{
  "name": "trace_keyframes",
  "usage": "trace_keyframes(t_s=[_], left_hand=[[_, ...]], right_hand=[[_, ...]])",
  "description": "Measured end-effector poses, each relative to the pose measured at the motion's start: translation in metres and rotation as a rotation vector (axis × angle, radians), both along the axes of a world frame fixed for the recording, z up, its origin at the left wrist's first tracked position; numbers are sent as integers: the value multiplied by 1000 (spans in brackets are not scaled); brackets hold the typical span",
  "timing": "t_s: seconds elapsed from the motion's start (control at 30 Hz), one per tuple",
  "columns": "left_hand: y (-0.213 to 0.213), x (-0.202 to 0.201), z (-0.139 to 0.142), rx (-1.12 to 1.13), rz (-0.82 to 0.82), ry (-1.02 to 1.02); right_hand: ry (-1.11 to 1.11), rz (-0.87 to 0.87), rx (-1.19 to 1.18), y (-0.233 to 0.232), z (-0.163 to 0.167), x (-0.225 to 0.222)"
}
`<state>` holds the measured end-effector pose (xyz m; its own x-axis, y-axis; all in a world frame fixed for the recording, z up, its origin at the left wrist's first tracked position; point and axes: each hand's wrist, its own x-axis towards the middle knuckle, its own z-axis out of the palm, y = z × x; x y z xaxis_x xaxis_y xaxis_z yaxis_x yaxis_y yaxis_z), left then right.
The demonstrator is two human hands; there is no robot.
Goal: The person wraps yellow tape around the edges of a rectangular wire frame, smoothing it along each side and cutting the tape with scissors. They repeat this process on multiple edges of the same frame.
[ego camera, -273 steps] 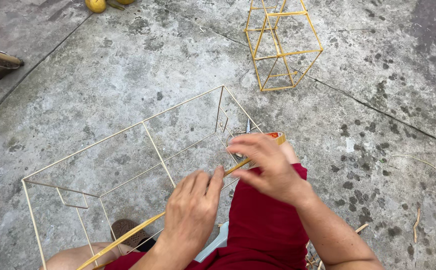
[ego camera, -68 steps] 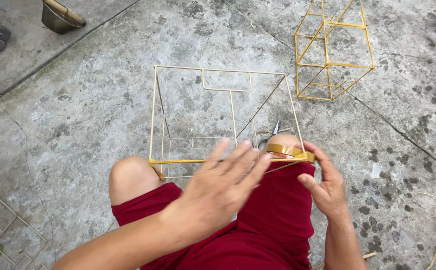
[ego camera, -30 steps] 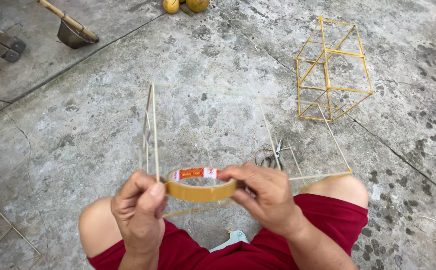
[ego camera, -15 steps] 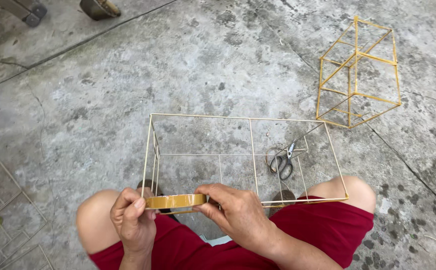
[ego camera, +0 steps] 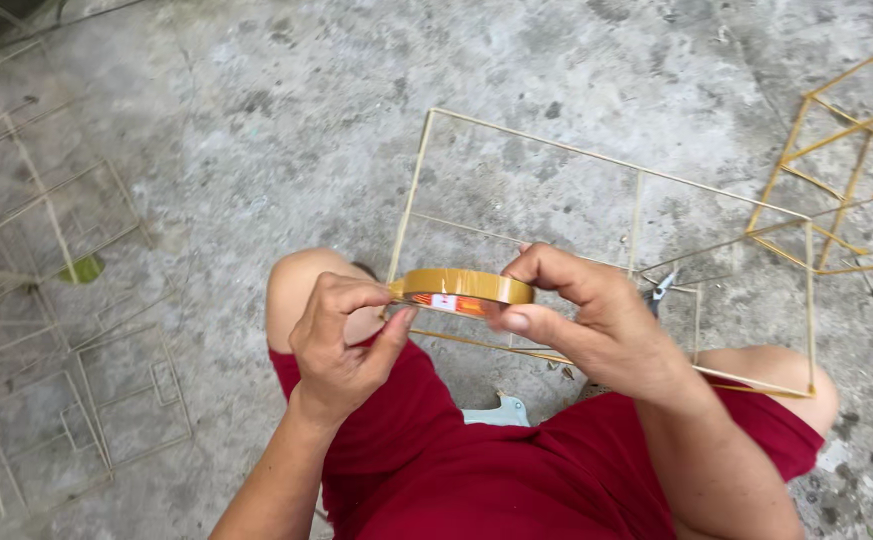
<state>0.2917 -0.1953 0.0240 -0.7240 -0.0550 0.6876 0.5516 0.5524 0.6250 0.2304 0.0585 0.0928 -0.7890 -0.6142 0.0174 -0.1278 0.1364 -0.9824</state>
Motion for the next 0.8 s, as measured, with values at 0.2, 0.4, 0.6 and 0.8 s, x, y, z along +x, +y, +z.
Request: trace_keyframes(t_s=[0.2,0.4,0.6,0.8], left_hand=[[-10,-2,1,-91,-24,31],[-22,-1,5,-189,-36,15],[-27,2,5,-389,11,8],[-39,9,-14,-497,14,43]], right_hand=[[170,41,137,15,31,-5],[451,38,423,96,57,7],[491,-78,585,188,23,45],[541,-118,716,292,-11,78]])
